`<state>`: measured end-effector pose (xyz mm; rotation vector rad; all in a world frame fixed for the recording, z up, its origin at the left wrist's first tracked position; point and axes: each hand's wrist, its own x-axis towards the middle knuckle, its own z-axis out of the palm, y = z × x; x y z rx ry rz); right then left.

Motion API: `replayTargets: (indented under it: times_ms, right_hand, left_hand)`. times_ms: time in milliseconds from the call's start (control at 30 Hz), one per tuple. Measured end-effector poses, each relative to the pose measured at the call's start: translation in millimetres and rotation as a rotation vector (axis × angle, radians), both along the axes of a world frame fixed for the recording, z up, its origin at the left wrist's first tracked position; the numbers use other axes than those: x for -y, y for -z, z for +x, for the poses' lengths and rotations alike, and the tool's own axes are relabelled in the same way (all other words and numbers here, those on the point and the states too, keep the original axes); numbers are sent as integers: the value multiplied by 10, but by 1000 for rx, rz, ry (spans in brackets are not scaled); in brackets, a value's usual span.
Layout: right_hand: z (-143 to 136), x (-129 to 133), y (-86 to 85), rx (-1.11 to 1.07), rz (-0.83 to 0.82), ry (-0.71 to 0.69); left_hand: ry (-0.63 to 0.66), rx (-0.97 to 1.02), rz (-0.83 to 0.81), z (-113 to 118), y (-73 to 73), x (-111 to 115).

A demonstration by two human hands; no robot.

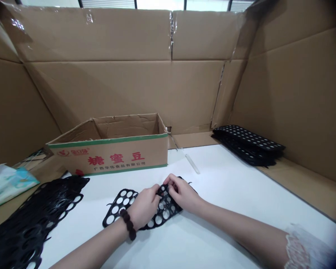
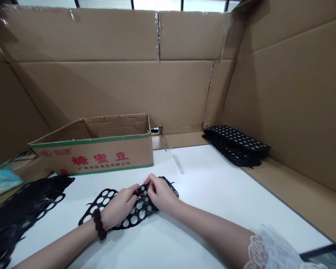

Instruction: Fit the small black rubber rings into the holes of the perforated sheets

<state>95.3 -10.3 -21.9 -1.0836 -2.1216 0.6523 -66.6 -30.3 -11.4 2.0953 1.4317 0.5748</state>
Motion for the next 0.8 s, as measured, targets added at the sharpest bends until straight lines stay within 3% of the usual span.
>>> replayTargets:
  times_ms: [233,400,600,800]
  right_hand:
    - [-30,55,13,164,127,-77]
    - [-21,-14,17,-4,-63,-91]
    - [3,-168,53,-169,-180,114]
    - [44,-237,15,-231,-289,82]
  left_hand:
    - [79,8,67,-11,30,8]
    - [103,-109,89,-15,46,-27]
    - [27,-345,146,44,27,-16]
    - [28,-322,130,71,4,-4]
